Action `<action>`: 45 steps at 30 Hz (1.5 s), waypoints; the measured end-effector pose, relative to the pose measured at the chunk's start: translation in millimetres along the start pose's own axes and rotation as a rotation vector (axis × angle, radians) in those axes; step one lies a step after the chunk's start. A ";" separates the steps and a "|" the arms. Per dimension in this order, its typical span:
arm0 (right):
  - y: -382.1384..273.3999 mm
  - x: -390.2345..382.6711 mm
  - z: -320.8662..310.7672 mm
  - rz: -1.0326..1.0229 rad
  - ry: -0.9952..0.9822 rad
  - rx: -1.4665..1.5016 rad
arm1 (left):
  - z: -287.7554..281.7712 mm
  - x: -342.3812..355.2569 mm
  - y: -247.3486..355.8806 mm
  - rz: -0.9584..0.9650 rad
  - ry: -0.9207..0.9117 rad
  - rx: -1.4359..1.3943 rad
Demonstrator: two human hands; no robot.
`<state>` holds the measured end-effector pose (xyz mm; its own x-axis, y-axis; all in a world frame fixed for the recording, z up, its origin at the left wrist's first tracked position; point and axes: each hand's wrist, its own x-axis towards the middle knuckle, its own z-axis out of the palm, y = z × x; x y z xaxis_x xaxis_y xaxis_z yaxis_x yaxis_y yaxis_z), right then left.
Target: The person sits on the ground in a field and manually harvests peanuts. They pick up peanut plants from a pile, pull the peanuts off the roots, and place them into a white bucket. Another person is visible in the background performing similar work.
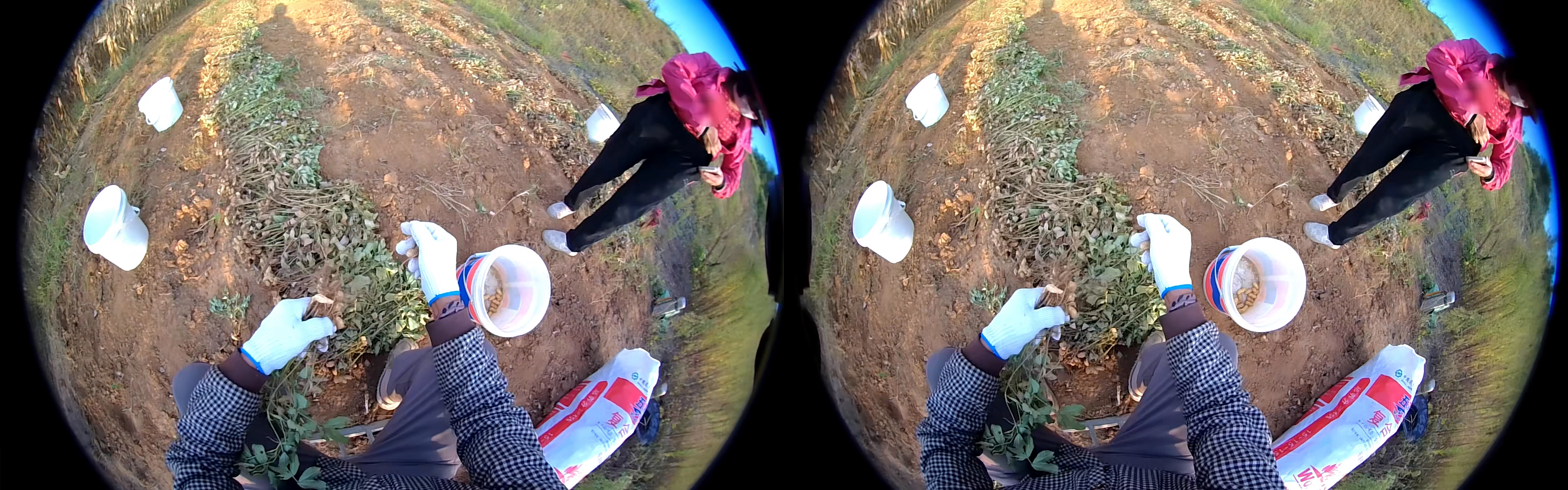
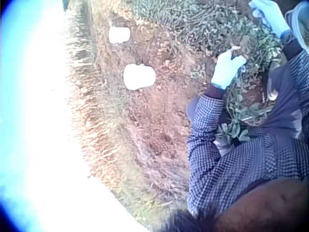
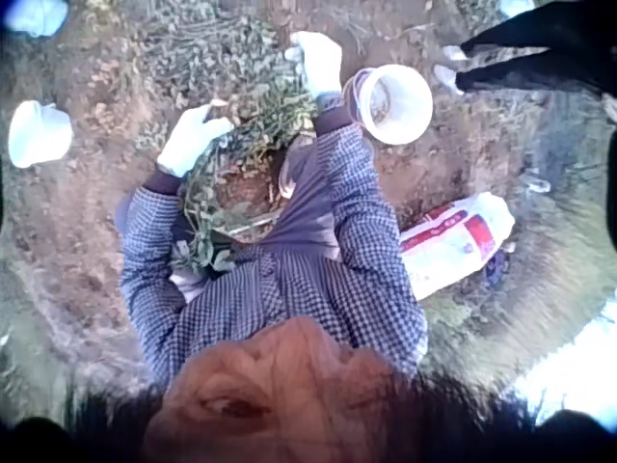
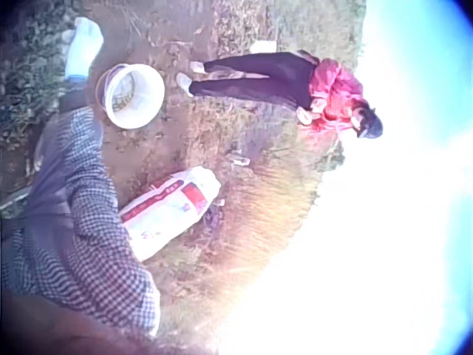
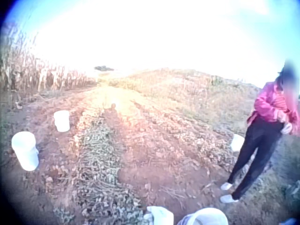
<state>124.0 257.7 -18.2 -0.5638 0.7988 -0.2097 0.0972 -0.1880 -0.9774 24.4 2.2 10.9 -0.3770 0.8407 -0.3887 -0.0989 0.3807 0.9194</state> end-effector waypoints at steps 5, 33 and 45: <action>-22.1 -22.5 -51.0 -0.017 0.064 -0.066 | -8.2 -6.8 -2.3 -0.033 0.117 -0.251; -23.8 -80.8 63.7 -0.168 -0.782 -0.369 | -6.3 -5.8 -13.3 -0.014 -0.177 -0.701; -30.0 -69.6 35.6 0.096 -0.890 -0.285 | 2.7 -4.9 0.8 -0.026 -0.230 -0.369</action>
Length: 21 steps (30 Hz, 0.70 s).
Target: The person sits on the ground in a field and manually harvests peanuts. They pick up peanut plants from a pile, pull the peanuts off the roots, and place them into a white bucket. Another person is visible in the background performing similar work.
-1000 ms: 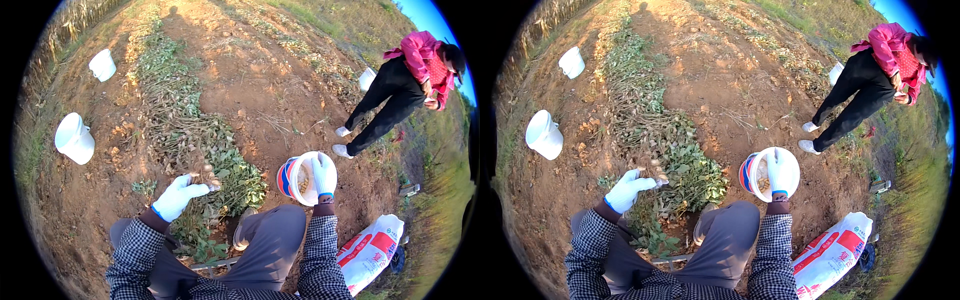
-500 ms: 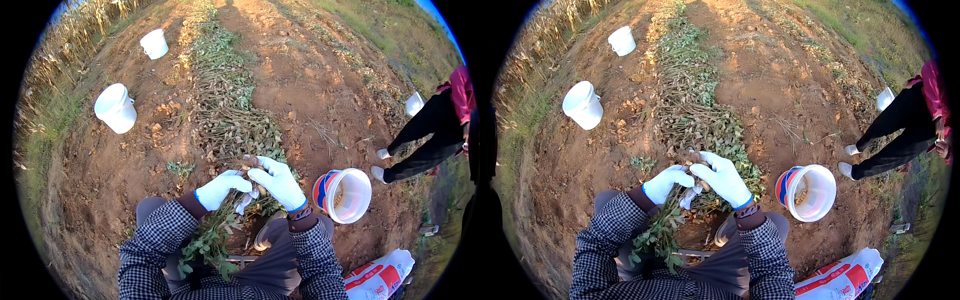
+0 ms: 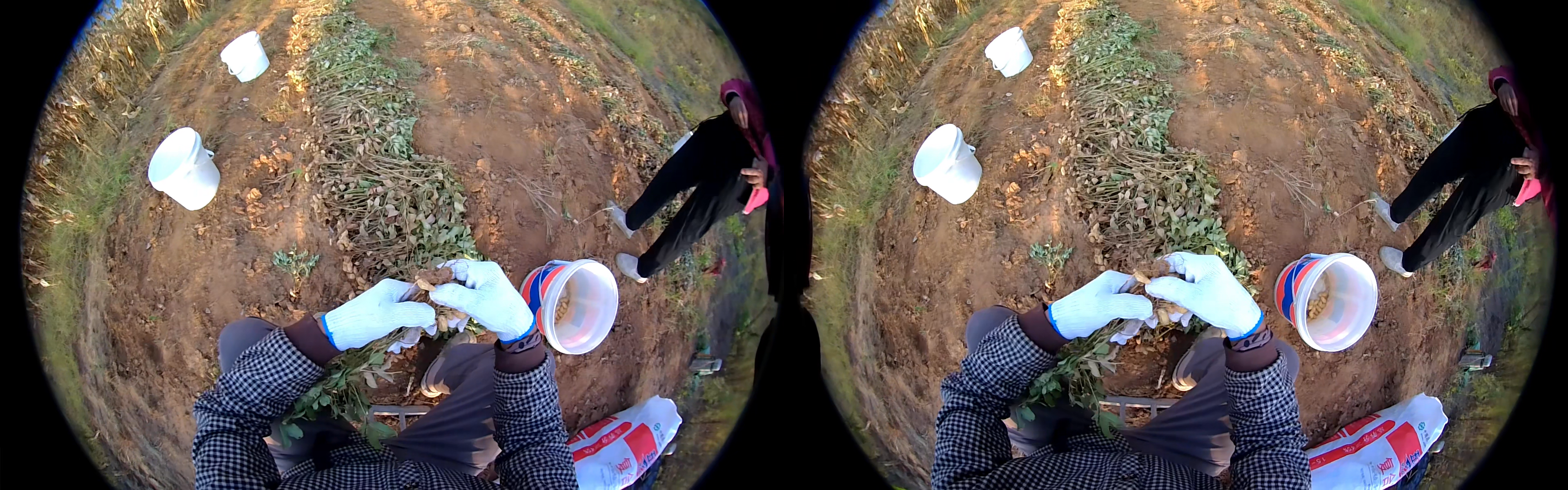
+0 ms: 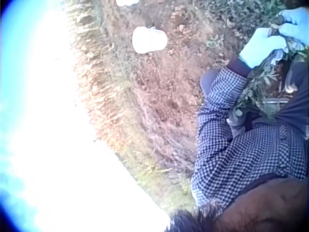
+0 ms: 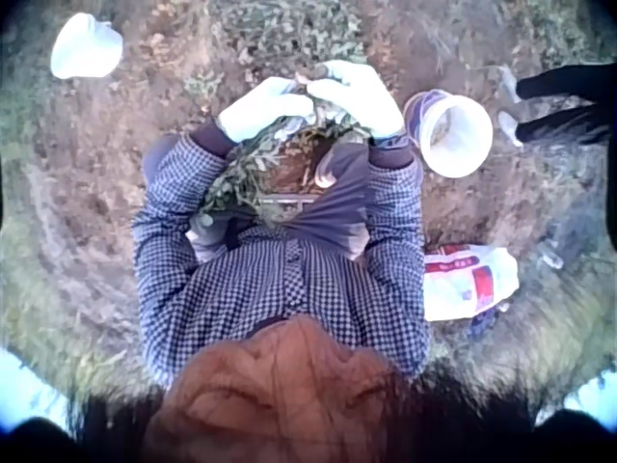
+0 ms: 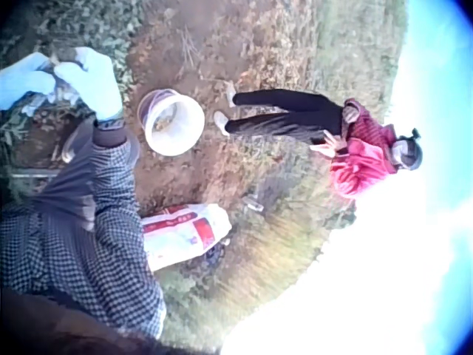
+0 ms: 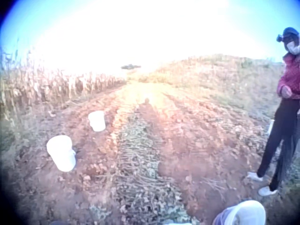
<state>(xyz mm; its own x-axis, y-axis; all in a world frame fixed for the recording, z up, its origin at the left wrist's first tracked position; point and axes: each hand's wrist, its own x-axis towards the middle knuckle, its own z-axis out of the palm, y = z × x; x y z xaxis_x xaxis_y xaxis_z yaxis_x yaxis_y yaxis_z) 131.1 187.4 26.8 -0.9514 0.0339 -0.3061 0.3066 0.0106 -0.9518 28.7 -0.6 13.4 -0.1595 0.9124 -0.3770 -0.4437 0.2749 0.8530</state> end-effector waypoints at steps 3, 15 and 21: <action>9.1 3.1 12.6 0.012 0.143 0.132 | -2.4 8.3 1.0 0.017 0.103 -0.079; -4.1 -16.0 20.1 0.004 0.104 0.016 | 1.3 -2.6 4.8 -0.039 0.034 0.027; 2.0 -54.7 6.1 0.254 -0.041 -0.005 | 11.6 -4.2 2.4 -0.086 -0.197 0.336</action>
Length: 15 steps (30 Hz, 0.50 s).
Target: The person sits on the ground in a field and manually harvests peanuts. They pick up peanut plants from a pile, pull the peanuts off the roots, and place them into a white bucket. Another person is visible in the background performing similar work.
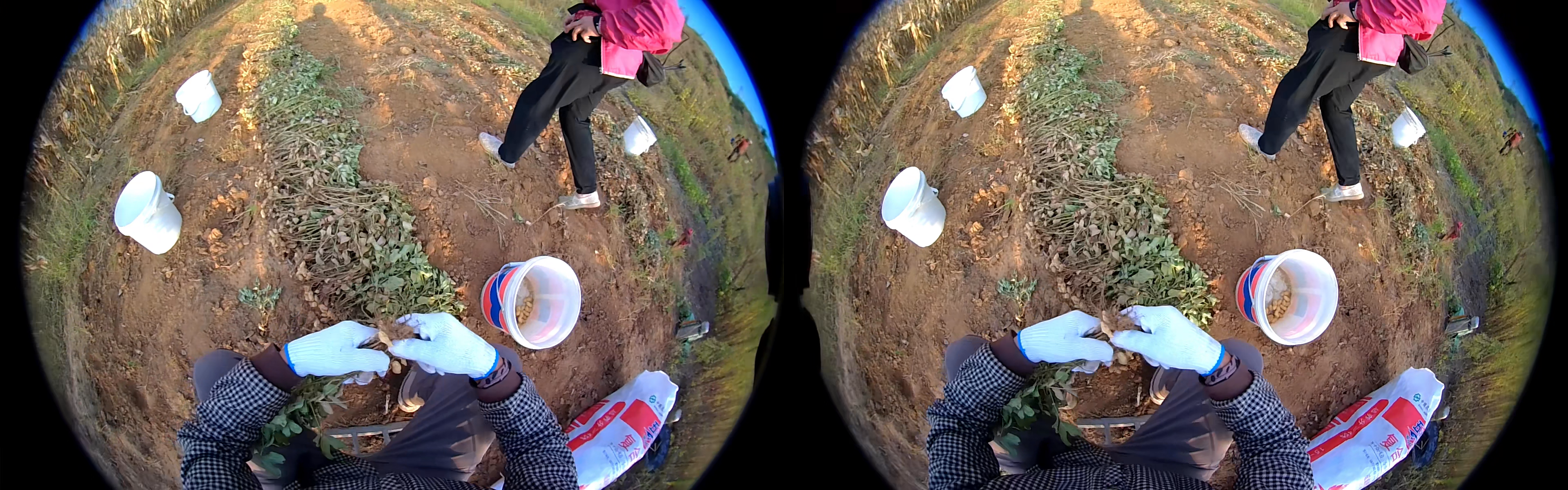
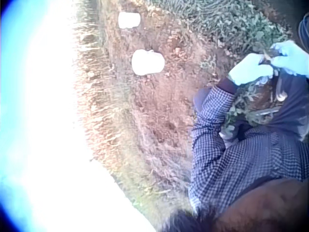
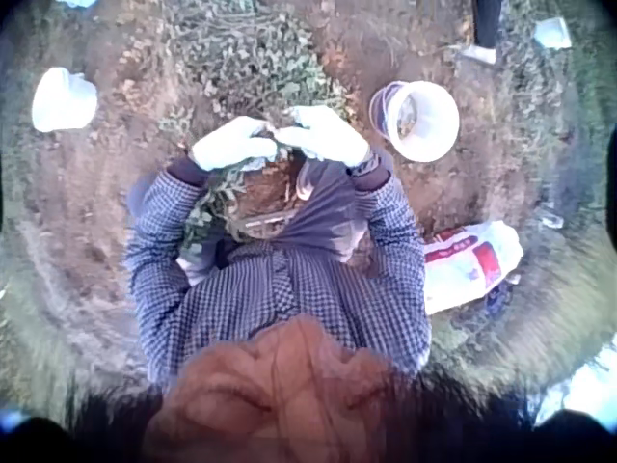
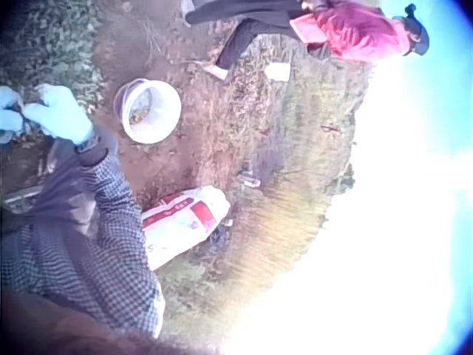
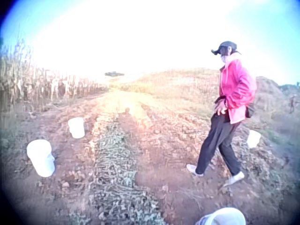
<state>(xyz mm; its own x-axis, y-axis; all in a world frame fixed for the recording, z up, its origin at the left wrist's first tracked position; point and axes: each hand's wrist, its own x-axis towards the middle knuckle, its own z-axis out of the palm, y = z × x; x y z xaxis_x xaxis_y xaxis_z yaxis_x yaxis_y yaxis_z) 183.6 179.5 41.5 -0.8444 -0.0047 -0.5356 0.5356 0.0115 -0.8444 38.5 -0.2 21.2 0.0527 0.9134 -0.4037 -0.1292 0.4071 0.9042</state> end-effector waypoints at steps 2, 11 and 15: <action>-1.4 -15.9 -9.0 -0.044 -0.025 -0.178 | -4.3 4.5 -1.7 0.053 -0.044 0.306; 153.4 -91.1 -211.5 -0.052 1.177 -0.892 | -27.8 -15.5 -8.0 0.136 0.801 0.650; 145.3 -75.8 -186.8 -0.129 1.143 -0.874 | -27.5 -16.2 -12.6 0.205 1.058 1.029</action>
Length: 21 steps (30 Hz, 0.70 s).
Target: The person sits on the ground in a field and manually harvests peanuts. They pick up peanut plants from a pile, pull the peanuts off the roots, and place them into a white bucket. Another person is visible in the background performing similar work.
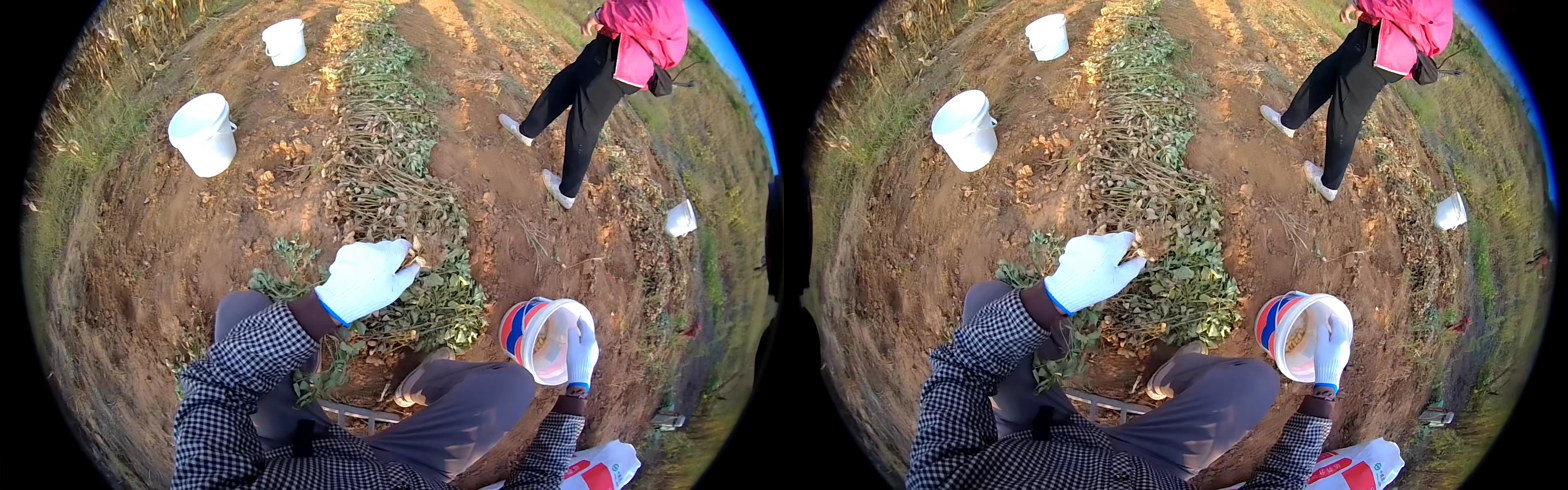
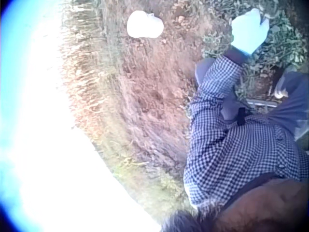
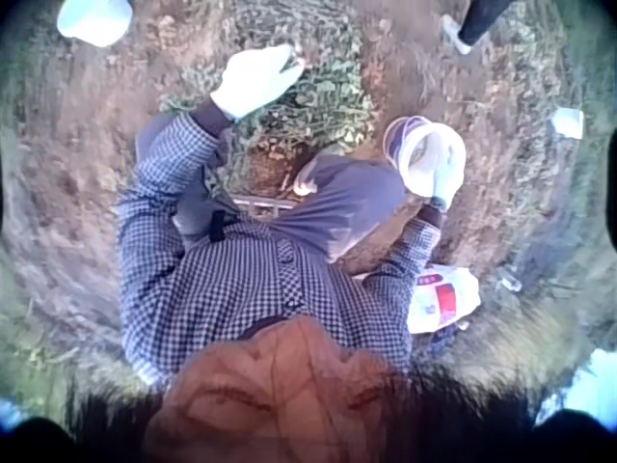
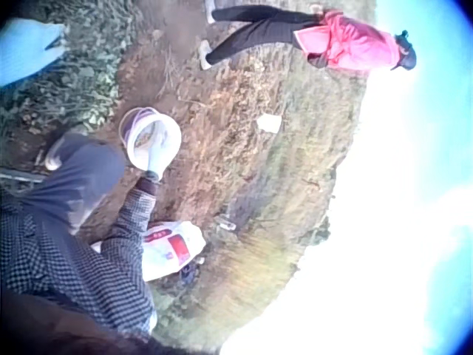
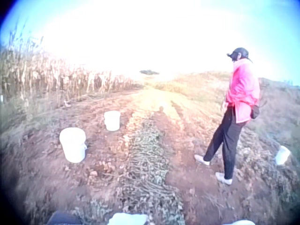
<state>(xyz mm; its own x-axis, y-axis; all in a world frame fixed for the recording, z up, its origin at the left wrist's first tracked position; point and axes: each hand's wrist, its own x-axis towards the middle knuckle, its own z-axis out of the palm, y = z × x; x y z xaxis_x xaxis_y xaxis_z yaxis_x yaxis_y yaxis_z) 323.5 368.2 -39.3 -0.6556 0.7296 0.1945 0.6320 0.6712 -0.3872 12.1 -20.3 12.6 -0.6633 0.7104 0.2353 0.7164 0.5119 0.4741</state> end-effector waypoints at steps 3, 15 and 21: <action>-119.9 -14.7 6.0 0.330 -0.151 0.784 | 0.3 1.9 1.3 0.021 0.045 0.149; -322.3 -34.0 62.6 -0.815 -0.128 0.116 | 35.4 -7.9 -15.7 0.180 -0.080 0.321; -305.0 -45.0 104.7 -0.586 -0.329 0.286 | 31.7 -26.1 -18.5 0.246 -0.086 0.412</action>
<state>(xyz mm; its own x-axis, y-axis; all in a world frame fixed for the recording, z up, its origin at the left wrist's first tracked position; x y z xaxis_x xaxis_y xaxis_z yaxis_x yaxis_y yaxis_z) 117.0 117.0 -24.3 -0.9718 0.1539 0.1784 0.0364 0.8462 -0.5316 23.0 -33.0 -29.3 -0.4560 0.8626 0.2190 0.8871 0.4602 0.0344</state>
